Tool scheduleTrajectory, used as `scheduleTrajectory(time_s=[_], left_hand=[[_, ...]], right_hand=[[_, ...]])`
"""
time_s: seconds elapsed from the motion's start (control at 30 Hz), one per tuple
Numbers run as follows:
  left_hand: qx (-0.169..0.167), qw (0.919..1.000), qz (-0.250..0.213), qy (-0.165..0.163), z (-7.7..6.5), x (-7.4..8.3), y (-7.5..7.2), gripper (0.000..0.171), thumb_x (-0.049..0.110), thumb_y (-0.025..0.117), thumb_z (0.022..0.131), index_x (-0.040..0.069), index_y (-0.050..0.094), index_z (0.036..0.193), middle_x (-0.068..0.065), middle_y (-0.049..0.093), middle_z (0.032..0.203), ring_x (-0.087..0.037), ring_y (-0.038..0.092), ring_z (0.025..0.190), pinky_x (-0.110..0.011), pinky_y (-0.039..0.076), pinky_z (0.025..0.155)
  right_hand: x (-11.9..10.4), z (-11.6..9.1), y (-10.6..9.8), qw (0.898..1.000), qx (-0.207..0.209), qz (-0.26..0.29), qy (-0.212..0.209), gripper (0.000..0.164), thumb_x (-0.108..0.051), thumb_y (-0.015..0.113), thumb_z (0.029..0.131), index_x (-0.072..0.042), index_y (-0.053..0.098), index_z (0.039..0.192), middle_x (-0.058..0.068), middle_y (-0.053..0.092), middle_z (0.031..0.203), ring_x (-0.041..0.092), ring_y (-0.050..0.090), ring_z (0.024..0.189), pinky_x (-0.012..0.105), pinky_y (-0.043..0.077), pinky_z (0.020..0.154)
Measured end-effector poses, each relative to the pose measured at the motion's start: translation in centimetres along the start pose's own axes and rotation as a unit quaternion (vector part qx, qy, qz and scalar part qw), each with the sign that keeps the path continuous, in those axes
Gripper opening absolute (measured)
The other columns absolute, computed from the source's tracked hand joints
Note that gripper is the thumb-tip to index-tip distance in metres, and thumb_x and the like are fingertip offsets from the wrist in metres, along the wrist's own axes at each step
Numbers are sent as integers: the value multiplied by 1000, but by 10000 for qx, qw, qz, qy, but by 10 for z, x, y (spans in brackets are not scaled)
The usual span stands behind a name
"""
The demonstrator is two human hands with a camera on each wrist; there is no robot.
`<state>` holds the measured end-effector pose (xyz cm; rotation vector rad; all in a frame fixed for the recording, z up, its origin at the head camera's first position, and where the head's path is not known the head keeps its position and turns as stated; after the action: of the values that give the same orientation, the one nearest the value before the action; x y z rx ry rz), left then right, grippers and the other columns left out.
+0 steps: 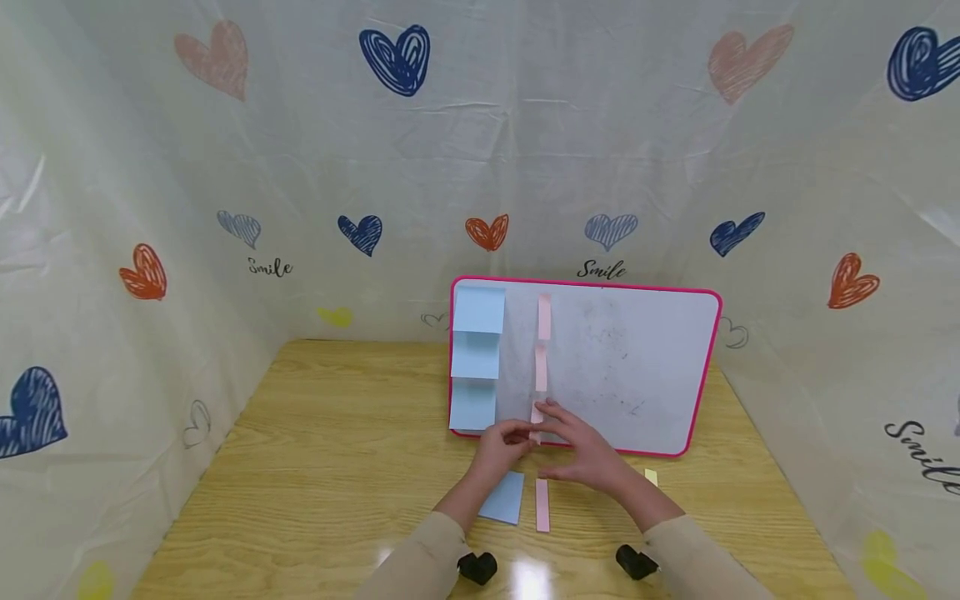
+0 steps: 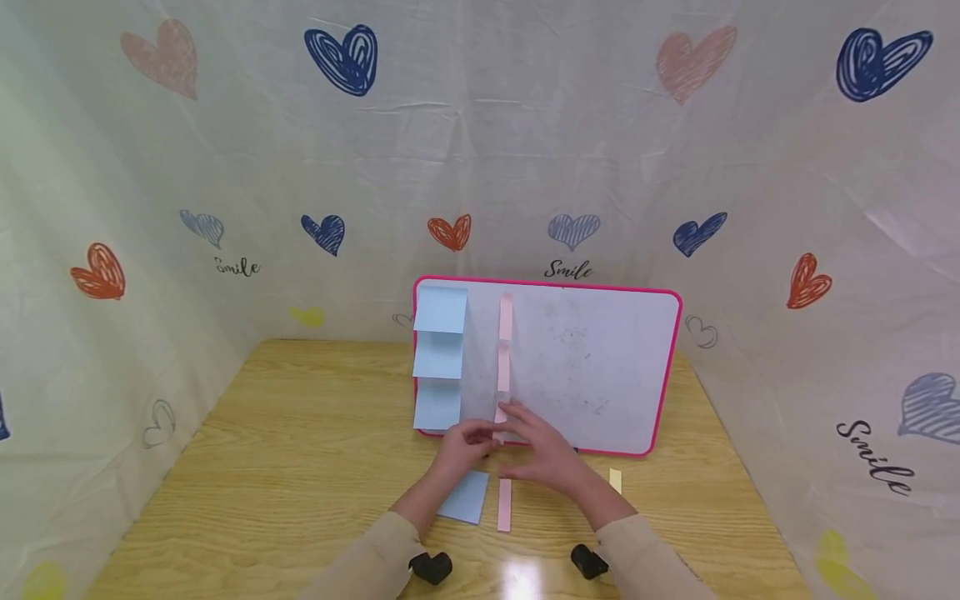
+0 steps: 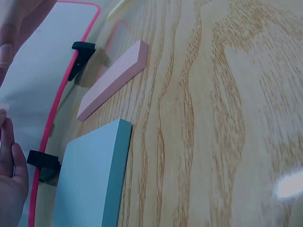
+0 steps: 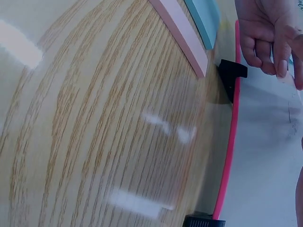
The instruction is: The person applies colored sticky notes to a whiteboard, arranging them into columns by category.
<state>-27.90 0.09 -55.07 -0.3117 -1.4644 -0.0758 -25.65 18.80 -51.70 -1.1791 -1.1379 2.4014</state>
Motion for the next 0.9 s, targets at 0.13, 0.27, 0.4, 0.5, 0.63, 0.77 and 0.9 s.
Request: scheduleTrajectory(time_s=[0.13,0.27,0.4,0.5,0.63,0.77,0.9], left_hand=[[-1,10000,86,18,2,0,-1,19,0,73,85,3,74,104,-5,70,95,-14,63,85,-25,54,72],[34,9998,214,13,4,1,-2,17,3,72,86,6,74,103,-2,70,96,-15,62,87,-26,54,74],[33,9995,319,32,7,2,-2,17,4,72,87,6,74,104,-3,69,98,-17,63,90,-27,54,76],[38,9992,385,89,7,2,-1,19,3,73,87,5,73,106,-5,70,98,-19,64,91,-28,54,76],[76,9989,469,51,7,1,1,22,3,73,86,4,73,107,-6,70,100,-18,65,92,-29,54,76],[73,9984,568,15,7,1,2,23,5,75,85,3,72,108,-6,70,102,-19,65,94,-30,54,80],[97,9981,612,63,7,2,3,23,6,75,85,3,72,108,-6,70,103,-20,65,95,-31,54,82]], right_hand=[[3,-1,-1,9949,83,-828,-575,77,-30,93,62,-11,62,131,12,44,148,35,32,139,58,36,102],[5,-1,0,9881,141,-1290,-825,89,-38,93,60,-11,57,137,12,45,147,36,33,138,57,29,107],[6,0,0,9871,64,-1409,-759,94,-43,91,60,-13,53,141,10,43,149,36,29,140,59,20,110],[4,2,0,9882,-14,-1399,-627,93,-43,92,60,-15,53,140,9,41,151,35,26,142,60,16,111],[5,5,0,9880,-33,-1439,-556,92,-43,92,60,-16,55,139,8,39,152,36,24,143,59,13,112],[7,6,1,9860,-11,-1568,-566,93,-45,91,60,-16,54,139,8,38,152,36,23,143,57,11,113],[9,6,1,9843,-41,-1675,-554,95,-48,91,59,-17,52,141,7,37,153,34,22,143,56,11,113]])
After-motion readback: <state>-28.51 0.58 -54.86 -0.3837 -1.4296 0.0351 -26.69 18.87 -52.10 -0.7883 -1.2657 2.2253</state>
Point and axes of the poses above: each hand's wrist, its own z-axis towards the middle knuckle, its own y-axis out of the palm, x = y × z, the point moved 1 cm from there along z, towards the middle knuckle
